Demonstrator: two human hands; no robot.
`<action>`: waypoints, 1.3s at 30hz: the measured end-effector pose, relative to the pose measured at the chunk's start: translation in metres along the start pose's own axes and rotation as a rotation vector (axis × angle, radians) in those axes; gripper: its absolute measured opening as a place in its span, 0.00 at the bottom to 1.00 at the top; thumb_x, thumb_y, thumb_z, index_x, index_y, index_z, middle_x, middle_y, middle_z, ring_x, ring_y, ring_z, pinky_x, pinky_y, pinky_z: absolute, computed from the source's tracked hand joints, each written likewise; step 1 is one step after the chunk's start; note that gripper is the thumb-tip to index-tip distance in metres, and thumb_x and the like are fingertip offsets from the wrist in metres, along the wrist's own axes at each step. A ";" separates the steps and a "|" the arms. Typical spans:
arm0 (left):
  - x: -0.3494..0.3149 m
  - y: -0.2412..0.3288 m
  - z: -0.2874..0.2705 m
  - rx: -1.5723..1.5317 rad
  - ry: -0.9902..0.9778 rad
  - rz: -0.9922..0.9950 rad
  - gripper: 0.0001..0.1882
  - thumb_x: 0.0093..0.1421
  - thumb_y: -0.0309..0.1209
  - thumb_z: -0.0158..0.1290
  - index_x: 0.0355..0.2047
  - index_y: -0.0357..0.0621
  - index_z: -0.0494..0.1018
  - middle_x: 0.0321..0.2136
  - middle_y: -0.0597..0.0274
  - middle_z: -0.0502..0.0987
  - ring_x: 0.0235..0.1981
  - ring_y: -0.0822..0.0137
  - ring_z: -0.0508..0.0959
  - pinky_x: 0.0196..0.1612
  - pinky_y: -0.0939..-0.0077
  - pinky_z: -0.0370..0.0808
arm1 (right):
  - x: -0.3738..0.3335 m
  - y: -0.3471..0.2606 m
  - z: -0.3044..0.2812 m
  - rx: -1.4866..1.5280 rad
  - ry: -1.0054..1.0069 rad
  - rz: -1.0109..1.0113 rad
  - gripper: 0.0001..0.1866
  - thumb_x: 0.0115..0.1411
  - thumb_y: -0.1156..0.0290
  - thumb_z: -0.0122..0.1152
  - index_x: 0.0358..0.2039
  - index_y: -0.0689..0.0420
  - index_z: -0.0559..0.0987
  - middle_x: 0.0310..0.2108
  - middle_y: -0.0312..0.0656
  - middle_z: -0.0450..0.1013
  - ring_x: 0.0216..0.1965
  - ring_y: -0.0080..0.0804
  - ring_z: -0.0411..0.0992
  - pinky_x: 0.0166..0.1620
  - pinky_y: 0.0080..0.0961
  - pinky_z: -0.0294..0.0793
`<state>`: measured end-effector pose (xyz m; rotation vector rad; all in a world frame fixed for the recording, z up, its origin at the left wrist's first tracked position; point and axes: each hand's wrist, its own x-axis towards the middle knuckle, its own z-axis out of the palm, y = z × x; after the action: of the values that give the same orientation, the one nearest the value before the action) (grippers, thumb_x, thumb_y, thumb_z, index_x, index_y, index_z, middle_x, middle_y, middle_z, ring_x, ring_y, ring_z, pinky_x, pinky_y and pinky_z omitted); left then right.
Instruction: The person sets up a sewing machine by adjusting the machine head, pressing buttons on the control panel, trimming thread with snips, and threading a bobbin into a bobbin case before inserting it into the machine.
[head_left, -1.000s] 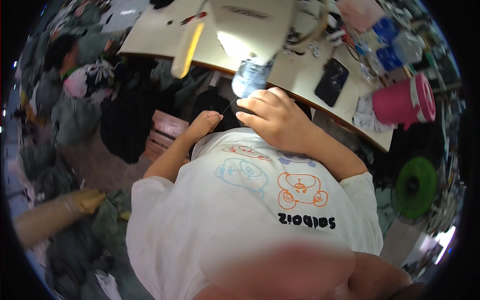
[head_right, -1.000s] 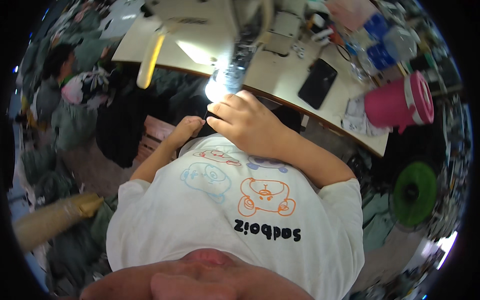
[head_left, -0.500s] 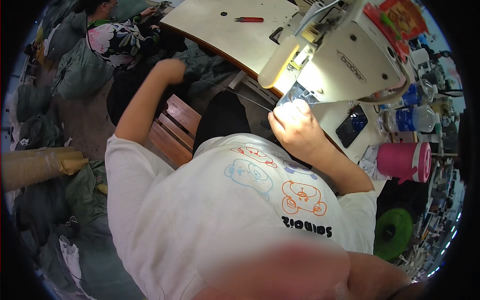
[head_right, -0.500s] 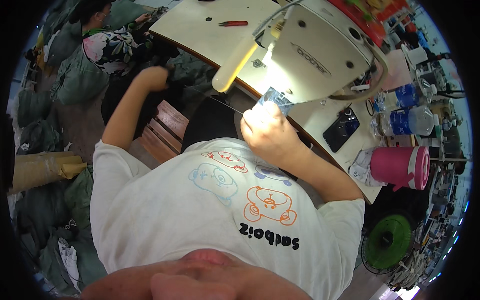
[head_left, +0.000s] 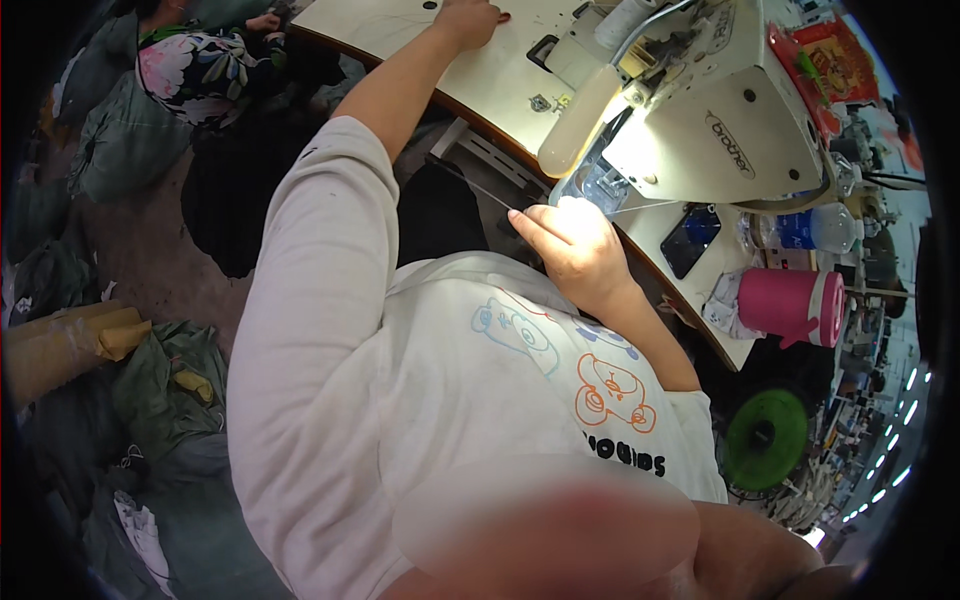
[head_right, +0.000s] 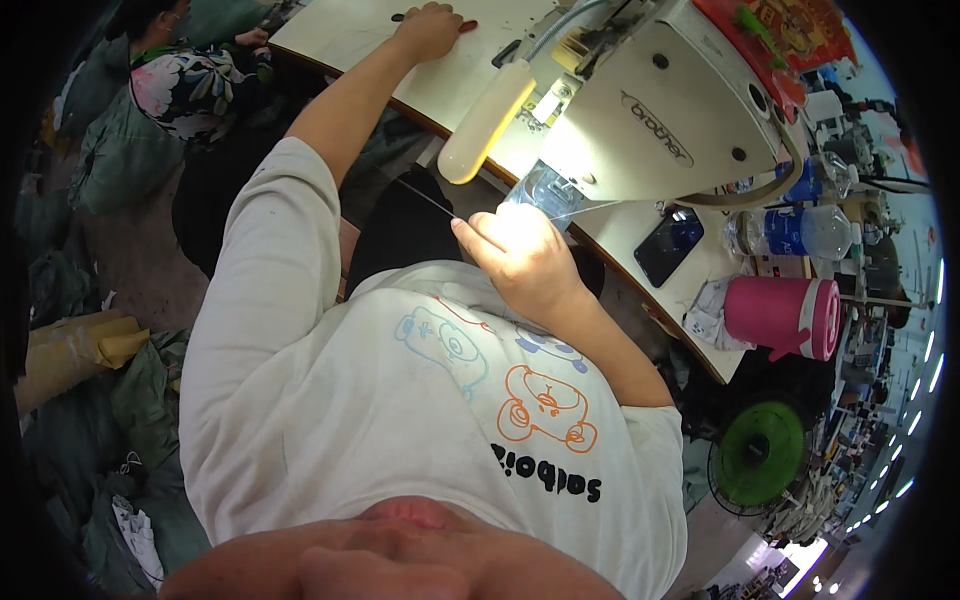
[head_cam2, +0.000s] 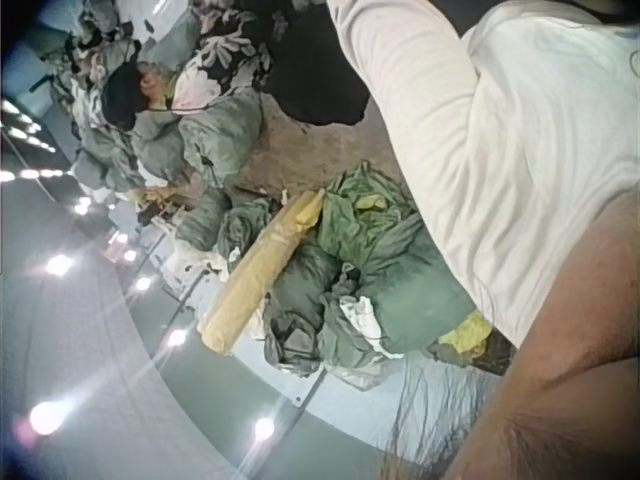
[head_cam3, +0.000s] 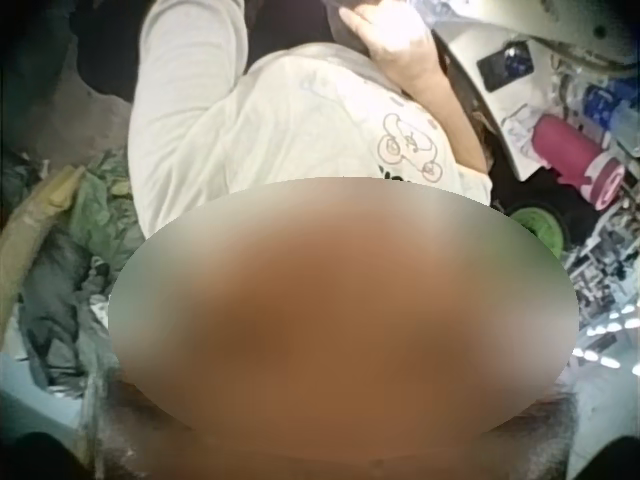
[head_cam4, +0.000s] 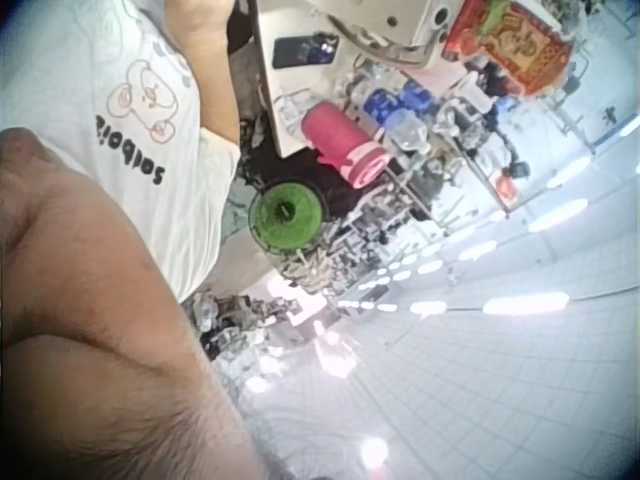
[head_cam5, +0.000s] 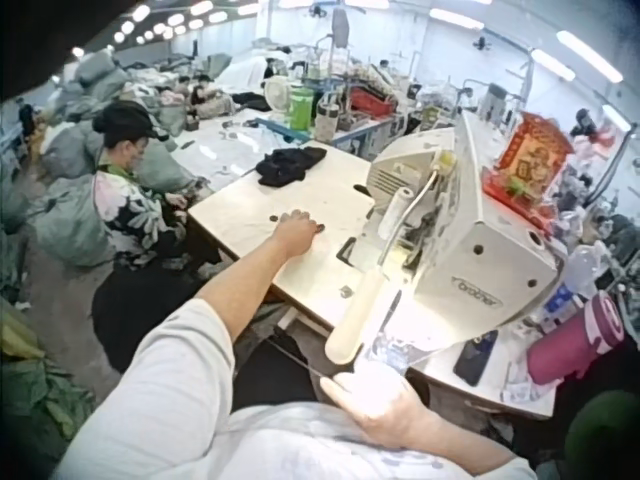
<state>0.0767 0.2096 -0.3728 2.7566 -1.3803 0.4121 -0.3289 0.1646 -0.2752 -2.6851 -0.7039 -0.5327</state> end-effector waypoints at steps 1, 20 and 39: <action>-0.002 -0.007 0.003 -0.027 -0.033 0.024 0.15 0.67 0.37 0.53 0.47 0.41 0.82 0.49 0.49 0.82 0.49 0.47 0.80 0.49 0.49 0.79 | -0.002 0.000 0.001 0.023 0.060 -0.010 0.14 0.56 0.75 0.62 0.44 0.61 0.84 0.36 0.39 0.78 0.33 0.37 0.75 0.38 0.32 0.74; -0.235 0.091 -0.120 -1.976 0.062 0.121 0.17 0.67 0.24 0.58 0.55 0.33 0.73 0.49 0.49 0.82 0.50 0.65 0.83 0.56 0.68 0.81 | -0.008 0.018 0.014 0.136 0.354 0.164 0.17 0.53 0.85 0.72 0.42 0.60 0.78 0.34 0.44 0.78 0.31 0.43 0.77 0.36 0.35 0.77; -0.216 0.096 -0.126 -1.756 0.122 0.230 0.18 0.65 0.23 0.60 0.54 0.31 0.74 0.45 0.55 0.82 0.45 0.70 0.83 0.54 0.71 0.80 | -0.014 0.023 0.007 0.079 0.303 0.202 0.16 0.52 0.84 0.73 0.41 0.60 0.79 0.32 0.44 0.78 0.30 0.42 0.76 0.34 0.33 0.78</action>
<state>-0.1503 0.3389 -0.3134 1.1043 -1.0470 -0.4634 -0.3266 0.1428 -0.2921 -2.4887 -0.3576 -0.8147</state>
